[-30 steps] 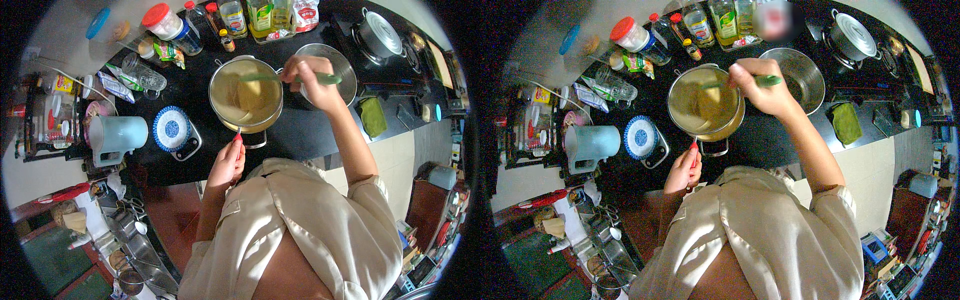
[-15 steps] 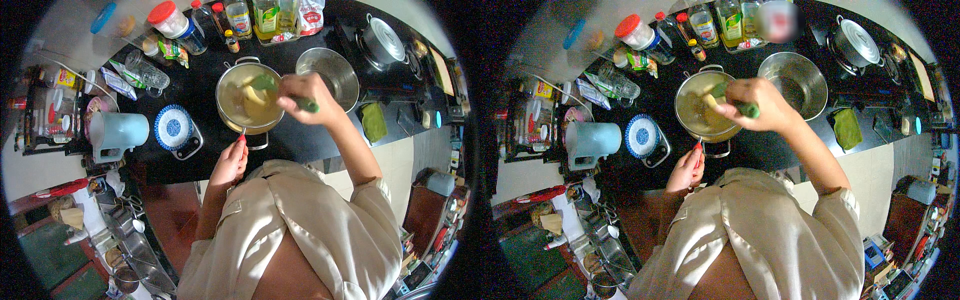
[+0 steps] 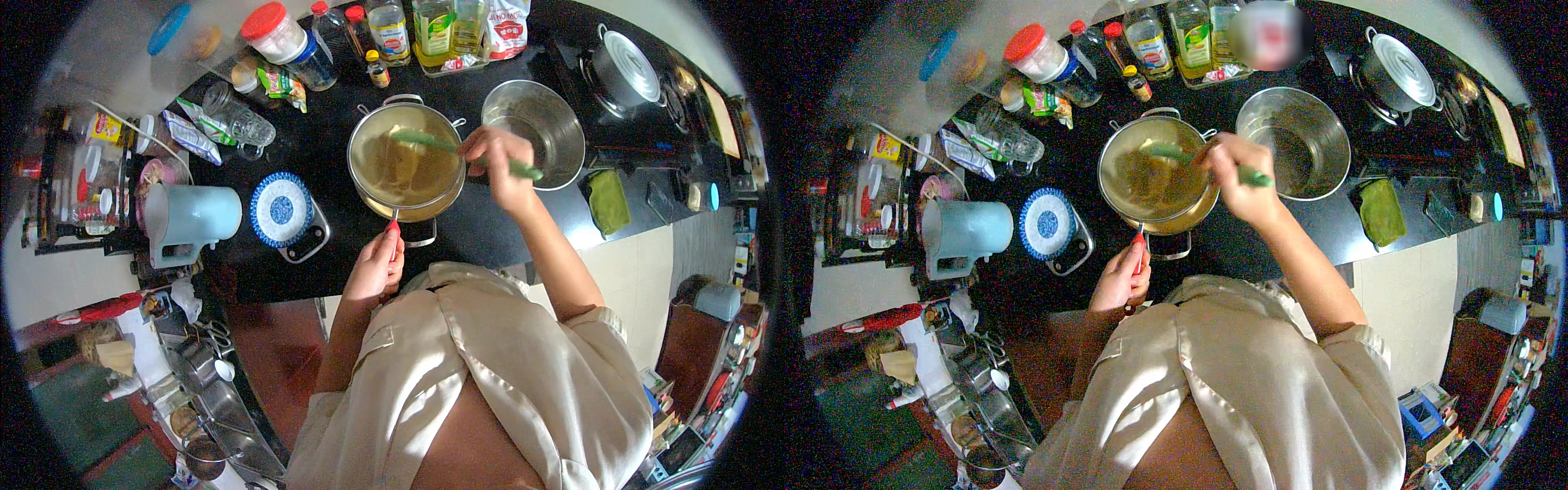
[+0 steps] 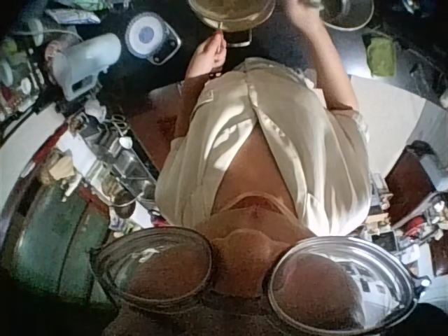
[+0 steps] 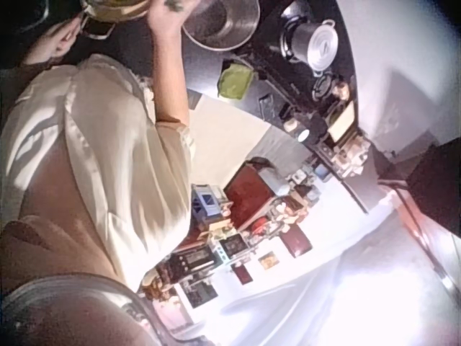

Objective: The person pours a yellow liquid from a metal pot through a sieve into a second pot, using a green spatula to press the mixture through the mesh. They repeat this process, scraping the remaining batter from the first pot into the sieve and then transferring the strained liquid back into the original pot.

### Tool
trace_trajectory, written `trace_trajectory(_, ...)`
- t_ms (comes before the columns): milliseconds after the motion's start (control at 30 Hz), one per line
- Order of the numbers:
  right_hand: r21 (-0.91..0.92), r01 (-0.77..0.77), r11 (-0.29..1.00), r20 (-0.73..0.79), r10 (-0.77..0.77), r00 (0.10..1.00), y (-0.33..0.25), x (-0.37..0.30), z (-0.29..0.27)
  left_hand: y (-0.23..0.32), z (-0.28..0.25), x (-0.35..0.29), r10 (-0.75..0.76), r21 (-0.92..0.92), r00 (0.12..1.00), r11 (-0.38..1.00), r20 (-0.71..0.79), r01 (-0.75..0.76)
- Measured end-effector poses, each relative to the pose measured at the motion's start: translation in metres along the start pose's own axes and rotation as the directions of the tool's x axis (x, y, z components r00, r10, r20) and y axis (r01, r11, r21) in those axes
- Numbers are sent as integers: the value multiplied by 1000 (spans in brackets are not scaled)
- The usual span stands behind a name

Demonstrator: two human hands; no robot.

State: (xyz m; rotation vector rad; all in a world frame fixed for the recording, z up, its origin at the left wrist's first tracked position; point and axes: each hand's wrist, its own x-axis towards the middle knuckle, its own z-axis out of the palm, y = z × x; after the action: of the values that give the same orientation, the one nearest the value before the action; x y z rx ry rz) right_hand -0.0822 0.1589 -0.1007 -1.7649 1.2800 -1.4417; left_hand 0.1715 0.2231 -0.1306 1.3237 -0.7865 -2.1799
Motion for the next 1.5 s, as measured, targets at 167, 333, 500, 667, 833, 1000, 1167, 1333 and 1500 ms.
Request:
trace_trajectory(167,135,-69,988,195,41,980,-25,-15,1,-3,-5,3,39,60,999,998,-27,-37)
trace_trajectory(333,128,-39,991,-65,47,997,-19,14,-2,0,-4,2,-4,32,1000,999,-22,5)
trace_trajectory(500,119,-148,982,105,136,985,-8,-10,18,-2,-2,1,0,6,999,1000,-39,0)
trace_trajectory(667,341,-436,833,127,418,899,-22,2,-10,-1,-4,-3,-14,37,999,999,-50,16)
trace_trajectory(833,330,-216,919,-131,271,954,4,18,0,-1,-1,-1,-8,10,1000,1000,7,8)
trace_trajectory(1000,408,-476,779,234,414,879,-10,9,-6,9,0,-6,8,28,999,1000,-49,-6)
trace_trajectory(1167,283,-388,877,206,340,918,-20,36,-36,5,-3,-4,20,108,997,994,-77,-11)
trace_trajectory(1333,127,-110,986,215,81,973,-12,40,-15,9,0,-7,25,89,997,996,-76,-18)
trace_trajectory(1500,130,-228,965,394,161,905,-37,18,-26,13,-6,-7,7,109,997,994,-83,2)
